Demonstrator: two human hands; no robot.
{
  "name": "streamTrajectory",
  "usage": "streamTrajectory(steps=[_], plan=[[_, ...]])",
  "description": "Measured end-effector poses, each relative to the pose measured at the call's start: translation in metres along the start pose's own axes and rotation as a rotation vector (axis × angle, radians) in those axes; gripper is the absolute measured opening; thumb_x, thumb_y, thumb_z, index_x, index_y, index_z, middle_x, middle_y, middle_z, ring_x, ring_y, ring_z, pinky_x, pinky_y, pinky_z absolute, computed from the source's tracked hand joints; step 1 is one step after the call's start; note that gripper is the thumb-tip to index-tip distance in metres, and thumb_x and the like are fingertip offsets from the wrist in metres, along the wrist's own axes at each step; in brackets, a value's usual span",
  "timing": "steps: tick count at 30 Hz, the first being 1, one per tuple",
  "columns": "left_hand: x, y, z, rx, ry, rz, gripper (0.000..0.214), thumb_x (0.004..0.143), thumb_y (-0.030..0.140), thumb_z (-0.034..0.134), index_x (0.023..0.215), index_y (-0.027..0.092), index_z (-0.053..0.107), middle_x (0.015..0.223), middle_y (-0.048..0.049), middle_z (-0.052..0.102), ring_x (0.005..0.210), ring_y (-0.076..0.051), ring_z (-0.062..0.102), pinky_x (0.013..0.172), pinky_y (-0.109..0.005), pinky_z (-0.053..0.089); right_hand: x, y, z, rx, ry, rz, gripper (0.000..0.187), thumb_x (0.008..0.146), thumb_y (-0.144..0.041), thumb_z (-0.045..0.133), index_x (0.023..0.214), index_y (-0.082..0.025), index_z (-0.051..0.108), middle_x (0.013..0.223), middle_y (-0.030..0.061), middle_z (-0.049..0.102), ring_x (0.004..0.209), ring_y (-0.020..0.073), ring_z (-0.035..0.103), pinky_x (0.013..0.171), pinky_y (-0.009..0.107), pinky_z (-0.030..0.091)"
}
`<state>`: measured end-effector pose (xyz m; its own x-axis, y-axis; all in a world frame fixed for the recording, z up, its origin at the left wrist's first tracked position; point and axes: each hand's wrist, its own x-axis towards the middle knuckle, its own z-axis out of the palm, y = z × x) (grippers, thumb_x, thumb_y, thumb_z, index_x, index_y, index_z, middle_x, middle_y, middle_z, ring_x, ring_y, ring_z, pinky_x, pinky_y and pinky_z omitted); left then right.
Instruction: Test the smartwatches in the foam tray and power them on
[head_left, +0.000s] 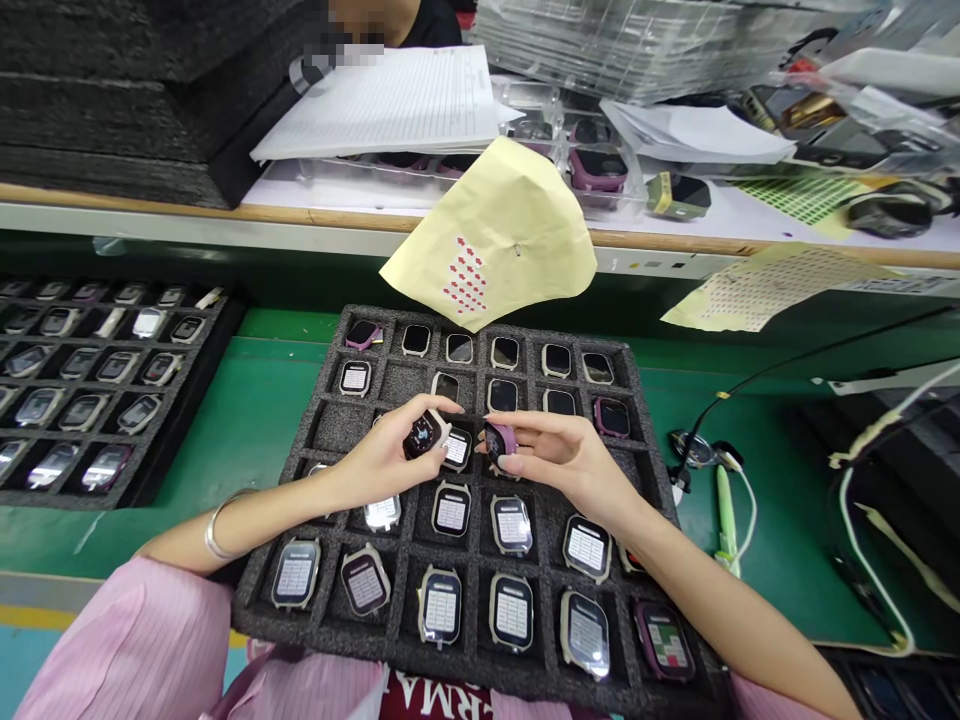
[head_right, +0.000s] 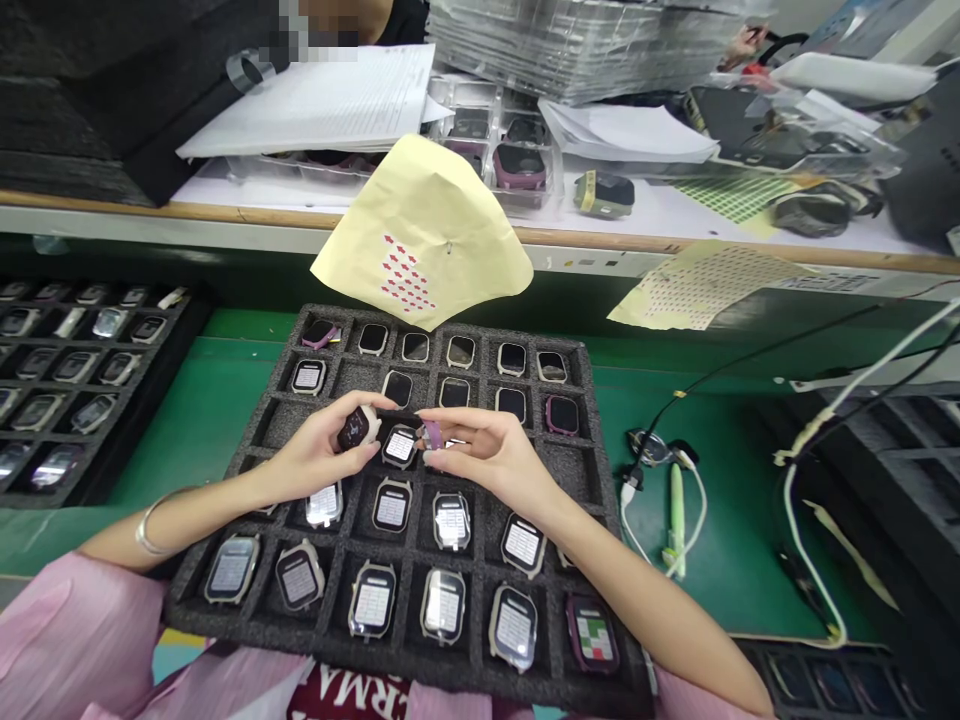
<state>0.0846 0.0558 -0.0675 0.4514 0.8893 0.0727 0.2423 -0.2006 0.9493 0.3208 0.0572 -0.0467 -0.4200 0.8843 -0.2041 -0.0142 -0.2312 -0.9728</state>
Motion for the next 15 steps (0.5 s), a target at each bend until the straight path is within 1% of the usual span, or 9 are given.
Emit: streamTrajectory(steps=[5, 8, 11, 15], plan=[[0.0013, -0.001, 0.0009, -0.016, 0.007, -0.019, 0.042, 0.085, 0.016, 0.057, 0.126, 0.019, 0.049, 0.102, -0.0036, 0.064, 0.091, -0.018, 0.061, 0.084, -0.029, 0.048, 0.0016, 0.0012, 0.0002, -0.01, 0.016, -0.005, 0.042, 0.068, -0.025, 0.083, 0.109, -0.023, 0.073, 0.102, 0.007, 0.075, 0.096, 0.0232, 0.07, 0.092, 0.042, 0.055], [0.0019, -0.0009, 0.0006, -0.015, 0.016, -0.018, 0.042, 0.085, 0.017, 0.057, 0.126, 0.019, 0.049, 0.102, -0.0034, 0.064, 0.091, -0.018, 0.061, 0.083, -0.029, 0.049, 0.0025, 0.0017, -0.0001, -0.004, 0.02, 0.004, 0.043, 0.069, -0.026, 0.082, 0.111, -0.025, 0.072, 0.104, 0.0065, 0.075, 0.099, 0.0232, 0.07, 0.09, 0.039, 0.056], [0.002, -0.0008, -0.0007, -0.02, -0.007, -0.041, 0.041, 0.085, 0.018, 0.057, 0.125, 0.02, 0.05, 0.097, -0.0017, 0.063, 0.078, -0.014, 0.061, 0.071, -0.024, 0.05, 0.0026, 0.0021, -0.001, 0.006, 0.017, 0.02, 0.041, 0.07, -0.025, 0.081, 0.11, -0.025, 0.072, 0.104, 0.0064, 0.075, 0.097, 0.0225, 0.07, 0.086, 0.037, 0.057], [0.002, -0.0016, -0.0022, -0.066, -0.012, -0.106, 0.037, 0.085, 0.018, 0.056, 0.122, 0.02, 0.05, 0.085, 0.0024, 0.058, 0.053, -0.006, 0.051, 0.05, -0.017, 0.045, 0.0025, 0.0023, -0.0022, 0.003, 0.014, 0.025, 0.04, 0.07, -0.025, 0.081, 0.109, -0.024, 0.073, 0.101, 0.0064, 0.075, 0.096, 0.0219, 0.07, 0.087, 0.036, 0.057]])
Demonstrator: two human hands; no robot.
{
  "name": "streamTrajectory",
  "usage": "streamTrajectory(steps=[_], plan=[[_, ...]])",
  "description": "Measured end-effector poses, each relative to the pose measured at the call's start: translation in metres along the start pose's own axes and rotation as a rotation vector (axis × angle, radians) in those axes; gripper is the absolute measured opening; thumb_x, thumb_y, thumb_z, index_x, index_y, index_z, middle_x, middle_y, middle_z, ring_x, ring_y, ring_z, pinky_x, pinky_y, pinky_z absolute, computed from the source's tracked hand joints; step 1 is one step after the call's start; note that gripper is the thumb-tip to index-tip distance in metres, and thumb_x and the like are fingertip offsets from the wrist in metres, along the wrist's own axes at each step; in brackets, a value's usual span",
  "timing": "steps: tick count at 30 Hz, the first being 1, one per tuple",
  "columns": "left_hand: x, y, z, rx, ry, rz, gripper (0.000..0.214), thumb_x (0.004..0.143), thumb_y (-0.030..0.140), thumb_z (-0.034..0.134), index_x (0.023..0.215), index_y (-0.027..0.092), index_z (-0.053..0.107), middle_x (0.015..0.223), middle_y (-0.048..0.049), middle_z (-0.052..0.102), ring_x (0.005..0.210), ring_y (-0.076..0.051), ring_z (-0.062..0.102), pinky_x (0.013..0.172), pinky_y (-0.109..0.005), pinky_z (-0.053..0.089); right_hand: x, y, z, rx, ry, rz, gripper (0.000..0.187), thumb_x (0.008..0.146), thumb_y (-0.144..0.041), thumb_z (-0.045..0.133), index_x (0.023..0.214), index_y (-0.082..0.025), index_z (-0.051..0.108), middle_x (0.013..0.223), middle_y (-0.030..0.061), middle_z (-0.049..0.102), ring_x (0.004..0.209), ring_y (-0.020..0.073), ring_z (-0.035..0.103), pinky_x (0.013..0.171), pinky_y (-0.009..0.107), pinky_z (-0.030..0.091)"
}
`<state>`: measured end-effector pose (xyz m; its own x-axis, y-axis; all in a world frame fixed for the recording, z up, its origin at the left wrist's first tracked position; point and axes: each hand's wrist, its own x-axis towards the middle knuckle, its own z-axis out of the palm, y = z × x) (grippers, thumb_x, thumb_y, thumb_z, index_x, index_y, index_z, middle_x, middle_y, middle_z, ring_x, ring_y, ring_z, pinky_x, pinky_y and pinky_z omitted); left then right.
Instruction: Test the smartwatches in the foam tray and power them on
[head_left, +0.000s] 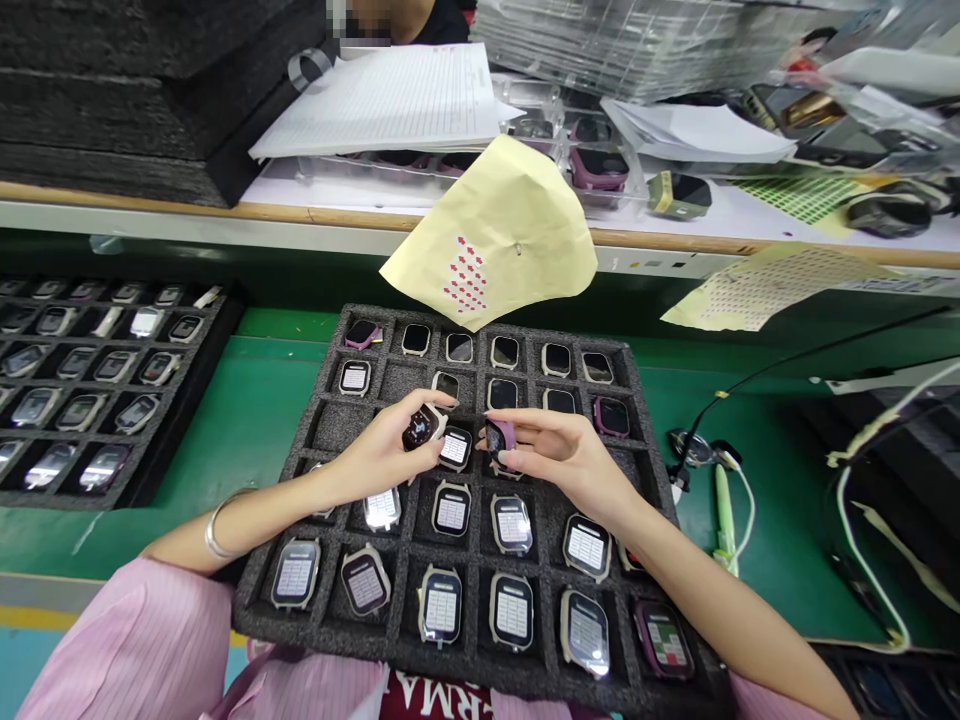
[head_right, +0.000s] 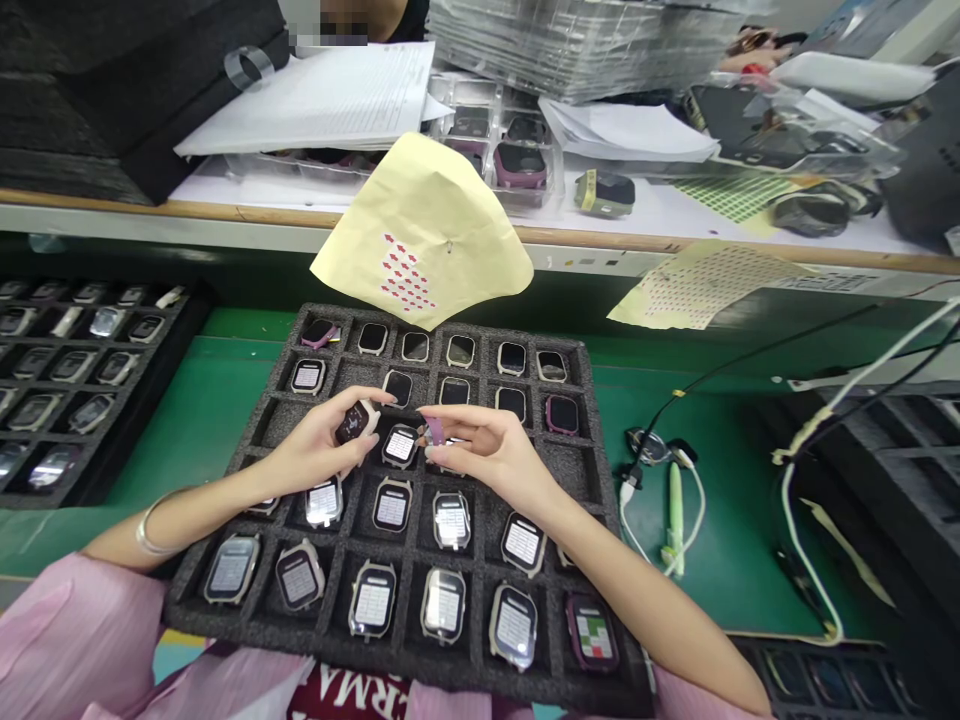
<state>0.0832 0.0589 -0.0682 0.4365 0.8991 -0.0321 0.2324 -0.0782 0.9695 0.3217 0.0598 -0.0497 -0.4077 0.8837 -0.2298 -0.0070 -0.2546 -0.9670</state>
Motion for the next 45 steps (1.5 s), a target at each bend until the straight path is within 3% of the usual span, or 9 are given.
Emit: streamTrajectory(steps=[6, 12, 14, 22, 26, 29, 34, 40, 45], plan=[[0.0, -0.003, -0.001, -0.096, -0.027, -0.022, 0.04, 0.086, 0.019, 0.056, 0.126, 0.021, 0.049, 0.084, 0.0023, 0.056, 0.048, -0.005, 0.051, 0.044, -0.016, 0.046, 0.001, -0.002, -0.001, -0.016, 0.006, 0.009, 0.039, 0.068, -0.026, 0.083, 0.106, -0.021, 0.074, 0.097, 0.0078, 0.076, 0.094, 0.0243, 0.072, 0.088, 0.04, 0.057], [-0.001, -0.003, -0.003, 0.002, 0.095, 0.18, 0.044, 0.085, 0.016, 0.059, 0.128, 0.019, 0.051, 0.095, -0.0031, 0.061, 0.081, -0.014, 0.06, 0.076, -0.024, 0.051, -0.002, -0.005, -0.001, 0.034, -0.024, -0.024, 0.039, 0.067, -0.022, 0.084, 0.105, -0.024, 0.075, 0.098, 0.007, 0.076, 0.089, 0.0223, 0.073, 0.085, 0.037, 0.058], [-0.002, -0.002, -0.003, 0.026, 0.085, 0.197, 0.042, 0.085, 0.014, 0.059, 0.126, 0.02, 0.052, 0.095, -0.0025, 0.062, 0.084, -0.015, 0.06, 0.079, -0.026, 0.05, -0.003, -0.004, -0.001, 0.036, -0.046, -0.031, 0.038, 0.067, -0.021, 0.084, 0.104, -0.024, 0.075, 0.101, 0.0069, 0.076, 0.088, 0.0215, 0.073, 0.085, 0.037, 0.058], [-0.003, 0.002, -0.002, -0.048, 0.103, 0.064, 0.037, 0.085, 0.016, 0.058, 0.122, 0.021, 0.053, 0.089, 0.0002, 0.058, 0.063, -0.009, 0.054, 0.057, -0.02, 0.047, -0.003, -0.005, -0.002, 0.005, -0.019, -0.027, 0.039, 0.069, -0.023, 0.083, 0.108, -0.022, 0.073, 0.1, 0.0071, 0.076, 0.093, 0.0233, 0.072, 0.088, 0.039, 0.057], [0.001, 0.003, 0.001, -0.285, 0.045, -0.079, 0.053, 0.081, 0.024, 0.068, 0.13, 0.024, 0.046, 0.087, 0.0013, 0.054, 0.058, -0.009, 0.053, 0.051, -0.021, 0.049, -0.001, -0.005, -0.001, 0.097, -0.077, -0.017, 0.039, 0.079, -0.025, 0.076, 0.116, -0.023, 0.067, 0.108, 0.008, 0.074, 0.095, 0.0226, 0.072, 0.083, 0.038, 0.059], [0.005, 0.001, 0.003, -0.497, -0.026, -0.155, 0.056, 0.077, 0.022, 0.071, 0.129, 0.022, 0.048, 0.097, -0.0031, 0.059, 0.07, -0.014, 0.06, 0.058, -0.026, 0.054, 0.002, -0.003, 0.001, 0.172, -0.125, 0.024, 0.034, 0.085, -0.027, 0.07, 0.118, -0.022, 0.064, 0.109, 0.0087, 0.073, 0.098, 0.0226, 0.071, 0.082, 0.038, 0.06], [0.005, -0.002, 0.002, -0.714, -0.075, -0.216, 0.051, 0.079, 0.012, 0.06, 0.128, 0.021, 0.052, 0.11, -0.008, 0.066, 0.095, -0.022, 0.066, 0.079, -0.035, 0.056, 0.004, 0.001, 0.001, 0.192, -0.104, 0.04, 0.035, 0.085, -0.024, 0.068, 0.12, -0.022, 0.063, 0.109, 0.0083, 0.073, 0.1, 0.0234, 0.07, 0.082, 0.04, 0.061], [0.005, -0.006, 0.002, -0.724, -0.056, -0.179, 0.05, 0.077, 0.007, 0.055, 0.125, 0.02, 0.056, 0.112, -0.009, 0.068, 0.106, -0.024, 0.065, 0.084, -0.037, 0.057, 0.002, 0.004, 0.0, 0.14, -0.089, 0.037, 0.049, 0.085, -0.021, 0.067, 0.132, -0.026, 0.056, 0.12, 0.0076, 0.07, 0.115, 0.0273, 0.064, 0.091, 0.046, 0.058], [0.005, -0.007, 0.001, -0.616, -0.07, -0.107, 0.049, 0.079, 0.009, 0.055, 0.126, 0.021, 0.056, 0.111, -0.008, 0.069, 0.098, -0.022, 0.067, 0.082, -0.037, 0.059, 0.001, 0.004, 0.002, 0.091, -0.057, 0.034, 0.047, 0.083, -0.022, 0.068, 0.129, -0.026, 0.059, 0.121, 0.0069, 0.07, 0.115, 0.0277, 0.064, 0.09, 0.046, 0.058]])
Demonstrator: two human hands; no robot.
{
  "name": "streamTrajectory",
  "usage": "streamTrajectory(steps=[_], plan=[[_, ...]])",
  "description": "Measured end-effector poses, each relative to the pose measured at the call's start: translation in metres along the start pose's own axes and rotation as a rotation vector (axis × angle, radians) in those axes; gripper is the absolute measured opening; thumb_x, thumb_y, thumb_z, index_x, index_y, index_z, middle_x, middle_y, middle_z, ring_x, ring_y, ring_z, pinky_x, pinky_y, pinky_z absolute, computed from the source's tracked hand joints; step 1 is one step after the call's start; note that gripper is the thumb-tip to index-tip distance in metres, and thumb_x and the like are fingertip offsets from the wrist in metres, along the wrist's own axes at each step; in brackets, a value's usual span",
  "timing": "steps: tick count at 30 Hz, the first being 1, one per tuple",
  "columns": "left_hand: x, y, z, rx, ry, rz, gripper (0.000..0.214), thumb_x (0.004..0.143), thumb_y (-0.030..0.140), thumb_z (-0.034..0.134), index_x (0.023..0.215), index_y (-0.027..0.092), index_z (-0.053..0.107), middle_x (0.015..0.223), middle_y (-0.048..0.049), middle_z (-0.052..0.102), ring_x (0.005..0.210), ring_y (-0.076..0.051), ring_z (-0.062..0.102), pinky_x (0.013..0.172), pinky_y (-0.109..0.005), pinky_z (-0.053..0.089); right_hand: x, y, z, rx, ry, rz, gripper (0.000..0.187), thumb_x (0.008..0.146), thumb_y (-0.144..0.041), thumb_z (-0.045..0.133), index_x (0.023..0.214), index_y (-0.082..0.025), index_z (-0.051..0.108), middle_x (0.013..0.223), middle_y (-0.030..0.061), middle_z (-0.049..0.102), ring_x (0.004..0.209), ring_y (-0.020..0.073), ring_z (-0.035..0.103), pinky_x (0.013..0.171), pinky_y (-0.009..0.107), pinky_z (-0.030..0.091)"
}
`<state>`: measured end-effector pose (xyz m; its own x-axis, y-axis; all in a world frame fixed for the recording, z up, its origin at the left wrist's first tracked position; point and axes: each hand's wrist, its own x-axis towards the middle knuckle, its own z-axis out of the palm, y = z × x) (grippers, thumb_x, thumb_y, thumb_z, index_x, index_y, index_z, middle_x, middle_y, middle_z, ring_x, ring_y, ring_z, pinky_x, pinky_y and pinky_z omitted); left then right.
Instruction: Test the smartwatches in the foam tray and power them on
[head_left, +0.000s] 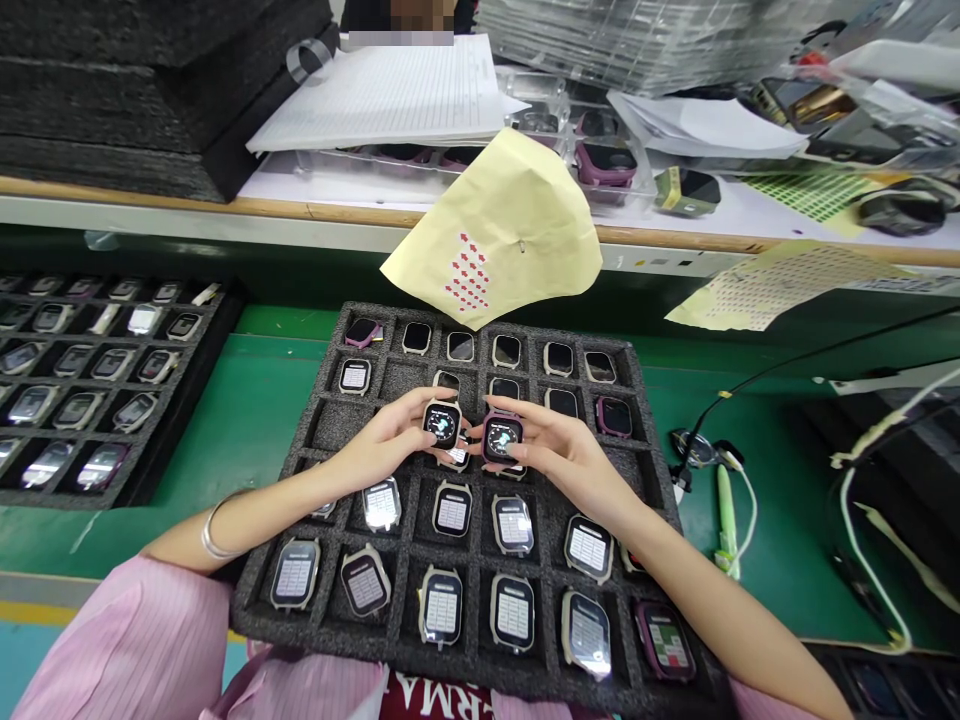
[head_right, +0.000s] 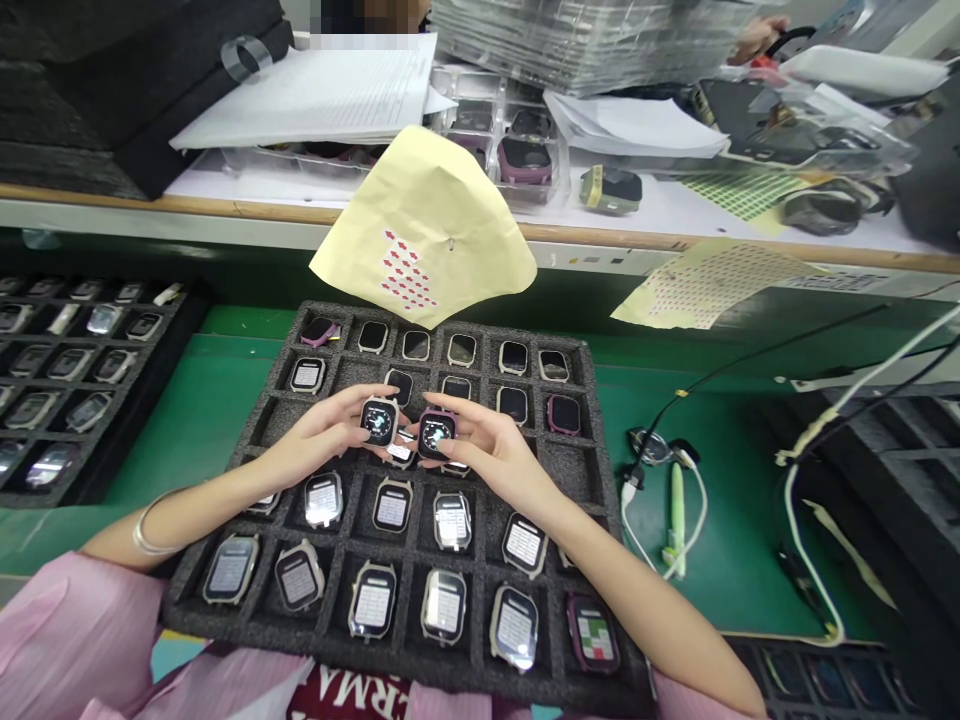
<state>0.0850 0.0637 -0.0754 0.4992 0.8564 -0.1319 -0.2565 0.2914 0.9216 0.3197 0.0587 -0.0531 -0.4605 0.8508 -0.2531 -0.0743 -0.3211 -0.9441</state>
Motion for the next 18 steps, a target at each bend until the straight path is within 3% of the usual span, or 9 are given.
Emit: streamTrajectory(steps=[14, 18], plan=[[-0.0009, 0.0005, 0.0009, 0.043, -0.047, 0.003, 0.044, 0.082, 0.009, 0.053, 0.124, 0.02, 0.056, 0.109, -0.0077, 0.071, 0.096, -0.021, 0.069, 0.081, -0.037, 0.059, 0.0001, -0.003, 0.0045, -0.098, 0.054, -0.002, 0.042, 0.08, -0.028, 0.073, 0.121, -0.025, 0.065, 0.113, 0.0056, 0.073, 0.096, 0.0229, 0.072, 0.083, 0.04, 0.062], [-0.0014, -0.001, 0.001, 0.068, -0.049, 0.014, 0.045, 0.081, 0.008, 0.054, 0.125, 0.02, 0.055, 0.109, -0.0071, 0.071, 0.096, -0.02, 0.069, 0.082, -0.037, 0.059, -0.0005, -0.0012, 0.0019, -0.073, 0.043, -0.009, 0.038, 0.084, -0.038, 0.069, 0.119, -0.024, 0.067, 0.112, 0.0076, 0.073, 0.097, 0.025, 0.072, 0.076, 0.039, 0.063]])
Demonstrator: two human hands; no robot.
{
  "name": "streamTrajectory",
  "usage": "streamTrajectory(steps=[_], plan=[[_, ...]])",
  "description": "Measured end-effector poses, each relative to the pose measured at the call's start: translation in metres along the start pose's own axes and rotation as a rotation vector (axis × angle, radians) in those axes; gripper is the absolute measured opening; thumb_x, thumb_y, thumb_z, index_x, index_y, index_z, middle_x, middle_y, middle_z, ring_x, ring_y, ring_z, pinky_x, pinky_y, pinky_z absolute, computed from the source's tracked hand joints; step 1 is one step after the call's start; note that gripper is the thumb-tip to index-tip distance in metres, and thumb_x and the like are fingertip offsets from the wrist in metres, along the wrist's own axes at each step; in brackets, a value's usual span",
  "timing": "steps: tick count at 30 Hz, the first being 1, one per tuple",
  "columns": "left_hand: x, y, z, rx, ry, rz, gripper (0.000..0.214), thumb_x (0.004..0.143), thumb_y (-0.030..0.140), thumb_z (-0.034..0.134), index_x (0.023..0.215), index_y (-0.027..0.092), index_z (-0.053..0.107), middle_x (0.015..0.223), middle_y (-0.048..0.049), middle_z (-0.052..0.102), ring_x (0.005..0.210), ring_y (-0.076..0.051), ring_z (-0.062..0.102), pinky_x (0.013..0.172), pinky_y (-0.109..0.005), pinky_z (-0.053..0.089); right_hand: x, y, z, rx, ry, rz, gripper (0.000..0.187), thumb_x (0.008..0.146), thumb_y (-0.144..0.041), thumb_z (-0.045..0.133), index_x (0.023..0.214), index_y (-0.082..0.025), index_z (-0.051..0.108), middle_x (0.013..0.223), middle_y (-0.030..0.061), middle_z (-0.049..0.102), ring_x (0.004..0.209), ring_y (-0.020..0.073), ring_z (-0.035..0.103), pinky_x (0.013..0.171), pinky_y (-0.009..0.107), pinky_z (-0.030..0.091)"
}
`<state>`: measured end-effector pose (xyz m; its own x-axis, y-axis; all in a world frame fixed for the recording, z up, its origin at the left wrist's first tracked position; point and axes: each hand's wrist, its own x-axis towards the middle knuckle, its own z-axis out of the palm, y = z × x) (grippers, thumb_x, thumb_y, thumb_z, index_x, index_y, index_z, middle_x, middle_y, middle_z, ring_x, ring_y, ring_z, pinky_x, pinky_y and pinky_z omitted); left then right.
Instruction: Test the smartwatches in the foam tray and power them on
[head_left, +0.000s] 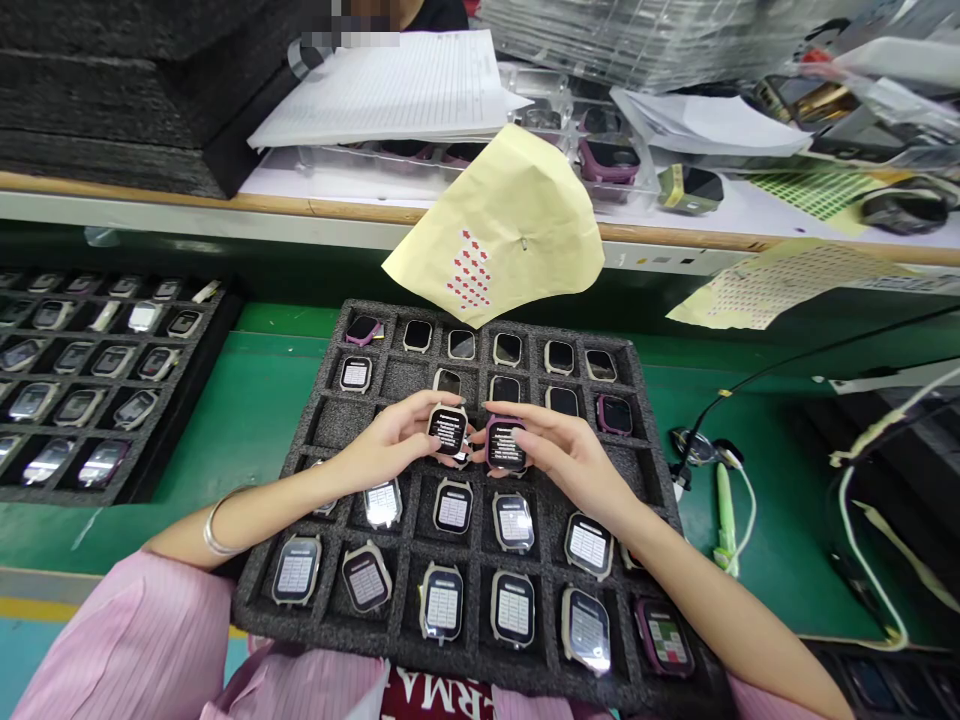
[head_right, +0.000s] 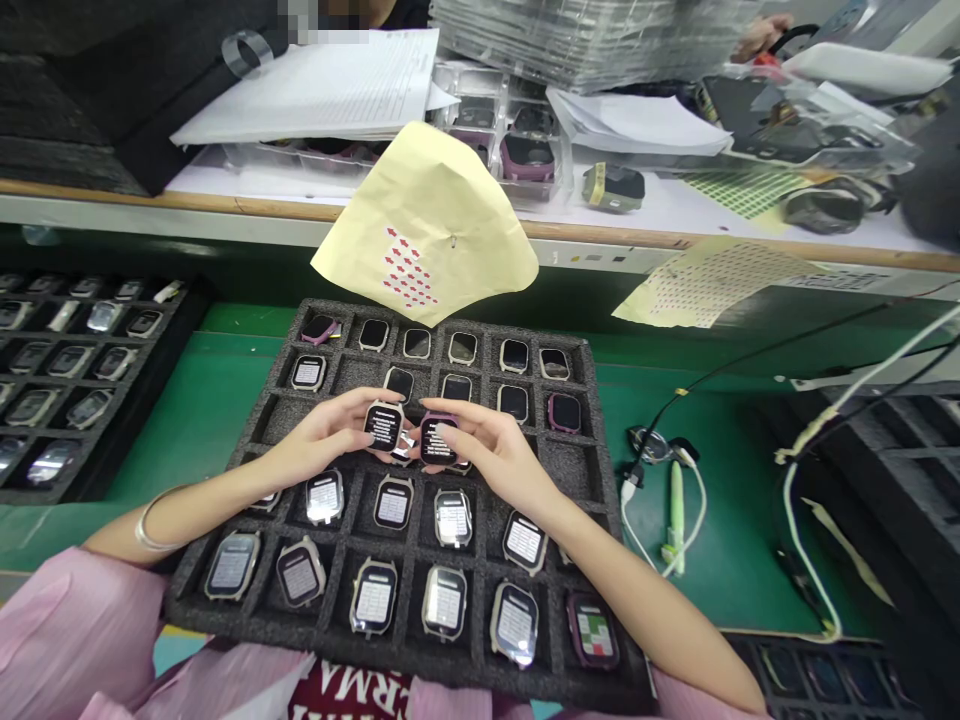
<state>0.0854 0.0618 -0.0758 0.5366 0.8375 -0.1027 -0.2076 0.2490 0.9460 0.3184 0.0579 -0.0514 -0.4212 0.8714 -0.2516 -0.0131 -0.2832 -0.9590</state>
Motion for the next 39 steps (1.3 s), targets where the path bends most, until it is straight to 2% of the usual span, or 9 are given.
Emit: streamTrajectory(steps=[3, 7, 19, 22, 25, 27, 30, 33, 39], plan=[[0.0, 0.0, -0.001, 0.026, 0.003, 0.001, 0.043, 0.082, 0.008, 0.056, 0.123, 0.02, 0.055, 0.109, -0.0073, 0.071, 0.099, -0.021, 0.069, 0.083, -0.038, 0.06, 0.0, 0.002, -0.002, 0.068, -0.01, 0.017, 0.038, 0.087, -0.044, 0.063, 0.119, -0.023, 0.067, 0.111, 0.0091, 0.073, 0.095, 0.0264, 0.072, 0.072, 0.04, 0.062], [0.0, 0.002, -0.001, 0.026, 0.023, -0.011, 0.036, 0.082, 0.012, 0.06, 0.117, 0.018, 0.057, 0.106, -0.0076, 0.071, 0.096, -0.021, 0.069, 0.08, -0.038, 0.061, 0.0, 0.002, -0.001, 0.127, -0.009, 0.037, 0.036, 0.089, -0.042, 0.061, 0.118, -0.022, 0.067, 0.108, 0.0095, 0.074, 0.092, 0.026, 0.073, 0.071, 0.039, 0.062], [0.001, 0.007, 0.005, -0.018, 0.117, -0.045, 0.031, 0.081, 0.025, 0.07, 0.109, 0.016, 0.061, 0.093, -0.0065, 0.071, 0.089, -0.021, 0.07, 0.069, -0.034, 0.063, -0.002, -0.002, -0.001, 0.084, -0.033, 0.026, 0.036, 0.092, -0.043, 0.057, 0.119, -0.022, 0.066, 0.105, 0.0098, 0.074, 0.09, 0.0257, 0.073, 0.069, 0.036, 0.061], [0.001, 0.007, 0.003, -0.045, 0.099, -0.039, 0.031, 0.081, 0.026, 0.07, 0.109, 0.016, 0.061, 0.094, -0.0071, 0.072, 0.089, -0.021, 0.07, 0.07, -0.035, 0.062, -0.004, -0.004, -0.001, 0.001, -0.066, 0.013, 0.041, 0.087, -0.04, 0.065, 0.125, -0.024, 0.061, 0.114, 0.0092, 0.071, 0.1, 0.0252, 0.07, 0.079, 0.039, 0.061], [0.0, 0.006, 0.003, -0.058, 0.078, -0.033, 0.031, 0.082, 0.026, 0.068, 0.111, 0.017, 0.06, 0.097, -0.0084, 0.072, 0.089, -0.021, 0.07, 0.07, -0.035, 0.062, -0.008, -0.009, -0.006, -0.081, -0.158, -0.023, 0.063, 0.078, -0.027, 0.075, 0.136, -0.026, 0.05, 0.118, 0.0071, 0.068, 0.111, 0.0245, 0.066, 0.093, 0.042, 0.056], [-0.001, 0.006, 0.003, -0.053, 0.073, -0.025, 0.037, 0.08, 0.022, 0.07, 0.114, 0.017, 0.058, 0.1, -0.009, 0.072, 0.089, -0.02, 0.069, 0.072, -0.034, 0.06, -0.012, -0.013, -0.013, -0.21, -0.17, -0.036, 0.065, 0.079, -0.027, 0.073, 0.139, -0.025, 0.047, 0.113, 0.0071, 0.069, 0.106, 0.0238, 0.068, 0.092, 0.041, 0.056], [-0.001, 0.004, 0.003, -0.037, 0.084, 0.002, 0.056, 0.071, 0.013, 0.076, 0.121, 0.017, 0.053, 0.102, -0.0078, 0.069, 0.086, -0.016, 0.067, 0.076, -0.03, 0.056, -0.02, -0.015, -0.031, -0.637, -0.073, -0.093, 0.054, 0.08, -0.033, 0.071, 0.131, -0.023, 0.055, 0.111, 0.0083, 0.068, 0.087, 0.023, 0.07, 0.081, 0.041, 0.059], [-0.001, 0.003, 0.003, 0.0, 0.119, 0.021, 0.065, 0.069, 0.011, 0.076, 0.127, 0.017, 0.047, 0.102, -0.0065, 0.067, 0.082, -0.013, 0.065, 0.079, -0.029, 0.053, -0.027, -0.01, -0.051, -1.033, -0.019, -0.19, 0.047, 0.08, -0.036, 0.07, 0.124, -0.021, 0.061, 0.11, 0.0102, 0.062, 0.093, 0.0264, 0.065, 0.085, 0.045, 0.055], [-0.002, 0.003, 0.002, 0.087, 0.163, 0.049, 0.066, 0.073, 0.018, 0.075, 0.132, 0.018, 0.045, 0.101, -0.0057, 0.065, 0.084, -0.016, 0.063, 0.079, -0.032, 0.05, -0.039, -0.004, -0.076, -1.254, -0.115, -0.213, 0.053, 0.086, -0.044, 0.063, 0.134, -0.023, 0.055, 0.114, 0.0118, 0.061, 0.107, 0.0302, 0.057, 0.093, 0.048, 0.048]])
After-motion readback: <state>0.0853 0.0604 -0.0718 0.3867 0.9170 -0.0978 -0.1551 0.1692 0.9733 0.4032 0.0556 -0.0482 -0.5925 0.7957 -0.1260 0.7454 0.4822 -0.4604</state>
